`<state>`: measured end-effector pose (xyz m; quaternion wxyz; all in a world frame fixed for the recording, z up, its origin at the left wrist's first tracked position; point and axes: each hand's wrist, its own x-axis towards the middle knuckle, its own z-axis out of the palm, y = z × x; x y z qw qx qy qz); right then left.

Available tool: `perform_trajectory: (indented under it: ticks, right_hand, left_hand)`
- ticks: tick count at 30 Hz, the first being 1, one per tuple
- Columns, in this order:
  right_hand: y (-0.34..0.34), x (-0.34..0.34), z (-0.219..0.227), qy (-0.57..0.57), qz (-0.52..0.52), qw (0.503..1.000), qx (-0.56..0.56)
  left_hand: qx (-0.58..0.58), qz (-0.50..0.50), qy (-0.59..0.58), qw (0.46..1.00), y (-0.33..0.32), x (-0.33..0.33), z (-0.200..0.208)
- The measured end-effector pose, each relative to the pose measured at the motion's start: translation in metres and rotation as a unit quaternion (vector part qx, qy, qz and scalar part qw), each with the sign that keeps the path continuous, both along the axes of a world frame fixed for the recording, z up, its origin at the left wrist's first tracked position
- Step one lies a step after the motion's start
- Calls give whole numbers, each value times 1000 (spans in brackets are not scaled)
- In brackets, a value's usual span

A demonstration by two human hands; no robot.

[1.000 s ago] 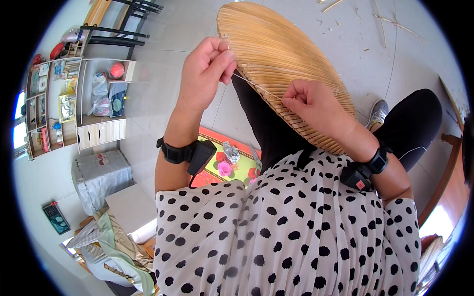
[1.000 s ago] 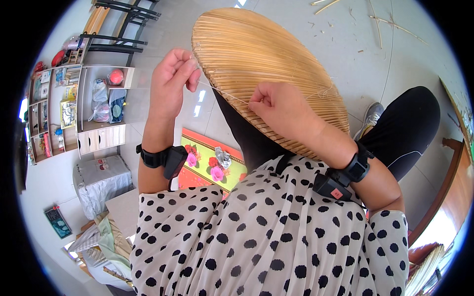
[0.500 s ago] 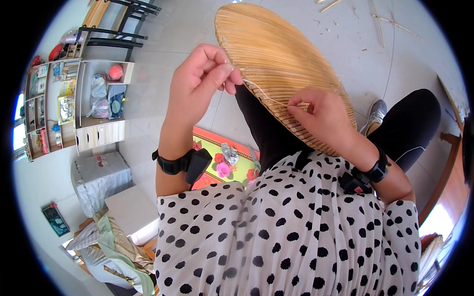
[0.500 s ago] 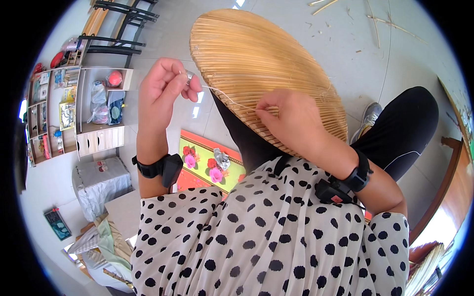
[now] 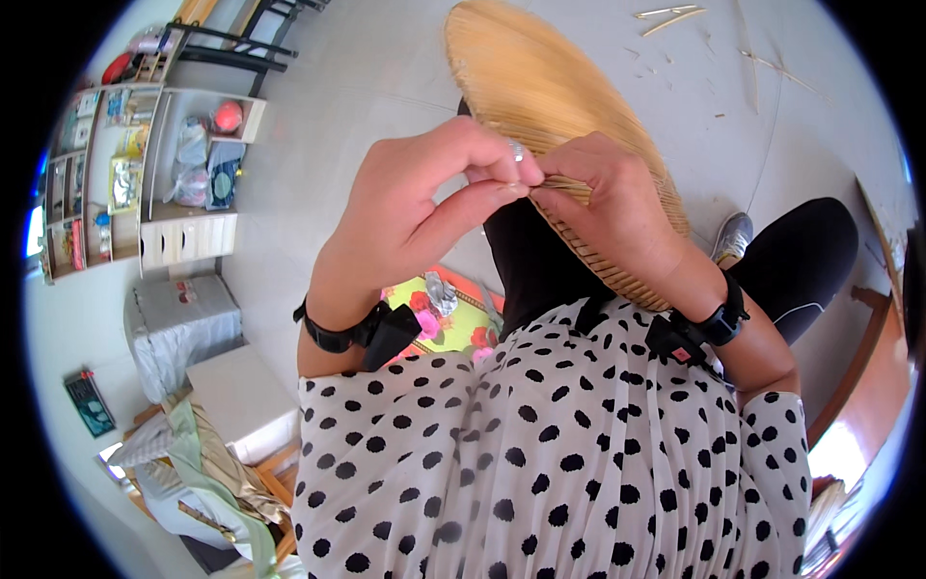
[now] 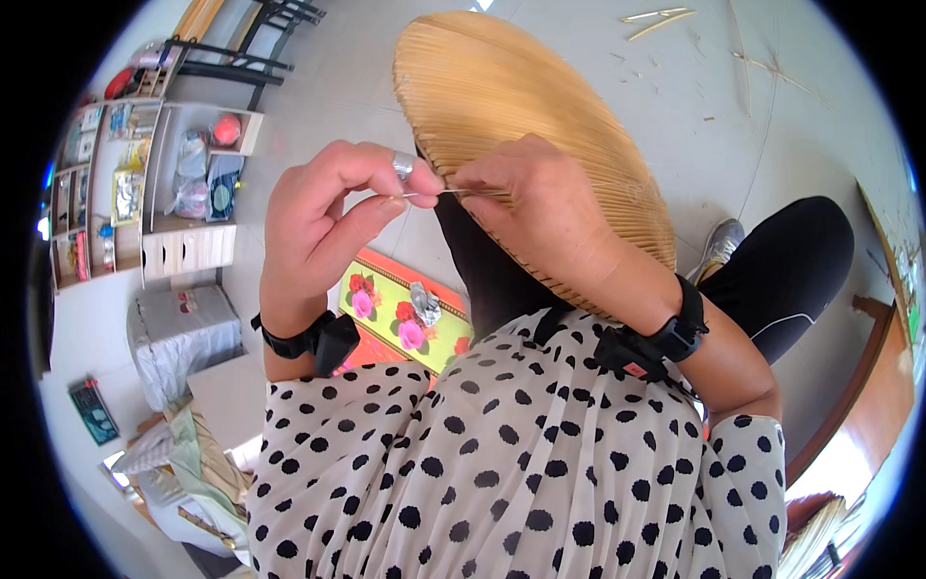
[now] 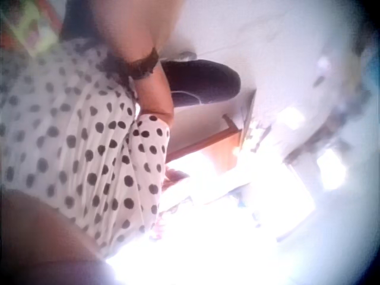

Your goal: The person sews the edge of a woven basket using a needle and thread. They pull the thread through the basket's rim, tie knots, and trim the thread with scissors.

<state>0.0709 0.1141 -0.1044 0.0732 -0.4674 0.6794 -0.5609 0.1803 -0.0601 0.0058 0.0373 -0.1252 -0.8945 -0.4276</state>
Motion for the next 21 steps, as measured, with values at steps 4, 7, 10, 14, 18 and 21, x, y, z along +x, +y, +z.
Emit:
perform_trajectory:
  ticks: [4, 7, 10, 14, 18, 21]
  right_hand:
    - [-8, 2, -7, 39, -14, 999, 15]
    - [-4, 0, -4, 51, -28, 997, 55]
    - [-5, 5, -3, 21, -25, 996, 86]
    - [-5, 10, 3, -2, -47, 991, 128]
    - [-5, 8, 9, -12, -56, 982, 178]
    - [-2, 5, 9, -35, -38, 980, 193]
  left_hand:
    - [37, 37, -1, 999, -9, 4, -8]
    - [110, 144, 8, 983, -45, 17, -38]
    - [48, 283, -32, 958, -106, 63, -100]
    - [-21, 411, -235, 880, -166, 171, -259]
    - [-110, 326, -468, 814, -116, 255, -402]
    - [-143, 259, -508, 809, -48, 299, -475]
